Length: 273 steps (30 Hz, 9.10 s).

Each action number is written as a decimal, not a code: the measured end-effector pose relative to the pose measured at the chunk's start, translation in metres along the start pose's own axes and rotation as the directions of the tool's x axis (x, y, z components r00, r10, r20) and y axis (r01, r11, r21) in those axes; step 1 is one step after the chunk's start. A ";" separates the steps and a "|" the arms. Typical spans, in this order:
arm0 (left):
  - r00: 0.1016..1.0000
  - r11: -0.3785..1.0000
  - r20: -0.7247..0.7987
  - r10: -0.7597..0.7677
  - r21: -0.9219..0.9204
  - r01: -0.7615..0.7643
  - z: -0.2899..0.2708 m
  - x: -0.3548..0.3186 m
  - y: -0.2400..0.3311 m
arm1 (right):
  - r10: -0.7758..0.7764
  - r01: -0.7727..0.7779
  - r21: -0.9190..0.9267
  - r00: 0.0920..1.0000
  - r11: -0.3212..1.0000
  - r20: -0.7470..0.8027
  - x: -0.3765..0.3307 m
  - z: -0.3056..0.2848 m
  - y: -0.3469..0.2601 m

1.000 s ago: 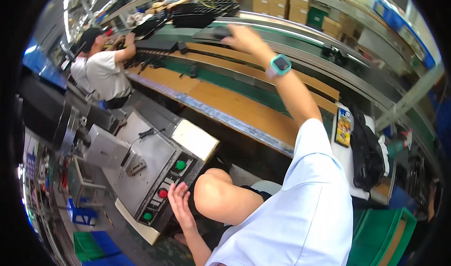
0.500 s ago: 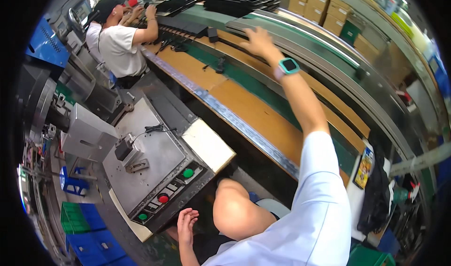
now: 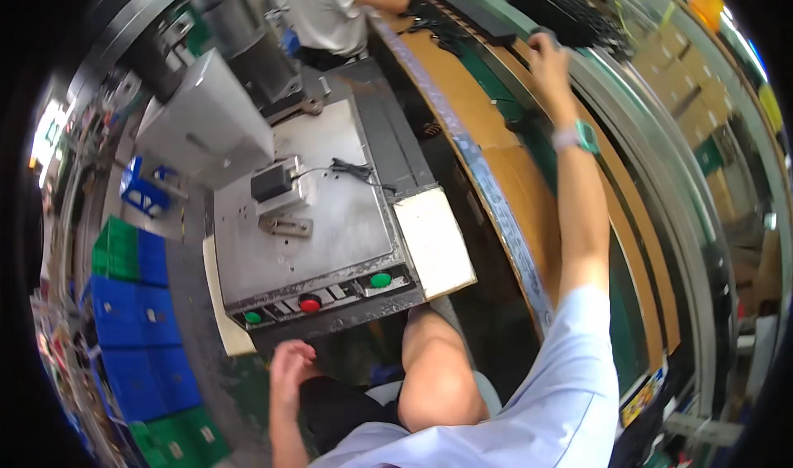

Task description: The person takes power adapter components from a conveyor belt, places them into a pressing machine fixture, and presses the buttons to press the parts together.

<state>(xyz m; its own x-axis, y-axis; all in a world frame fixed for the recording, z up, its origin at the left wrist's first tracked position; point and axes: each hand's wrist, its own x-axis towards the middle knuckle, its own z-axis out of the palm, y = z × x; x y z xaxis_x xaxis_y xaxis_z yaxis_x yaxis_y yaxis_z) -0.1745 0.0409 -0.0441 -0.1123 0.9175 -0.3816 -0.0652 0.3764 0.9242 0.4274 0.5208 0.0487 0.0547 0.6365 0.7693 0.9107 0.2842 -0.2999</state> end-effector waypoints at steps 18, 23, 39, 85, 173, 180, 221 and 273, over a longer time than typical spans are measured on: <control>0.730 0.716 0.195 0.655 -0.468 -0.518 -0.037 0.208 0.146 | -0.335 -0.088 0.706 0.834 0.703 0.439 -0.098 0.012 -0.313; 0.756 0.245 -0.016 0.654 -0.941 -0.232 -0.042 0.082 0.073 | -0.632 0.284 0.653 0.672 0.702 0.387 -0.128 0.089 -0.389; 0.689 0.813 -0.433 0.581 0.278 -0.511 -0.056 0.056 -0.012 | -0.505 0.580 0.245 0.340 0.777 0.794 -0.233 -0.050 -0.389; 0.928 0.917 -0.336 -0.161 0.297 0.267 -0.189 -0.026 -0.327 | -0.382 -0.337 0.650 0.593 0.681 0.709 -0.335 -0.272 -0.335; -0.240 -0.010 0.883 0.404 -0.258 -0.966 0.227 -0.043 0.108 | -0.259 -0.085 0.684 0.886 0.724 0.384 -0.364 -0.278 -0.353; -0.372 -0.273 0.809 0.454 -0.271 -0.923 0.203 -0.055 0.103 | -0.310 0.003 0.714 0.902 0.700 0.300 -0.359 -0.278 -0.361; -0.345 -0.004 0.880 0.326 -0.364 -0.931 0.207 0.022 0.079 | -0.105 -0.282 0.568 0.826 0.773 0.554 -0.371 -0.255 -0.313; -0.236 0.177 0.917 0.322 -0.303 -0.936 0.211 0.021 0.082 | -0.092 -0.310 0.547 0.804 0.777 0.587 -0.380 -0.249 -0.305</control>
<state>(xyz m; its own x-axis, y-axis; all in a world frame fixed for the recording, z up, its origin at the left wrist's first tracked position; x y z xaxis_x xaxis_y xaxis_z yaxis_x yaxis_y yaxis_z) 0.0266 0.1181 0.0276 0.9146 0.0225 0.4038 -0.2073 -0.8313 0.5158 0.2309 0.0133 -0.0117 -0.2803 0.9066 0.3155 0.4669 0.4160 -0.7804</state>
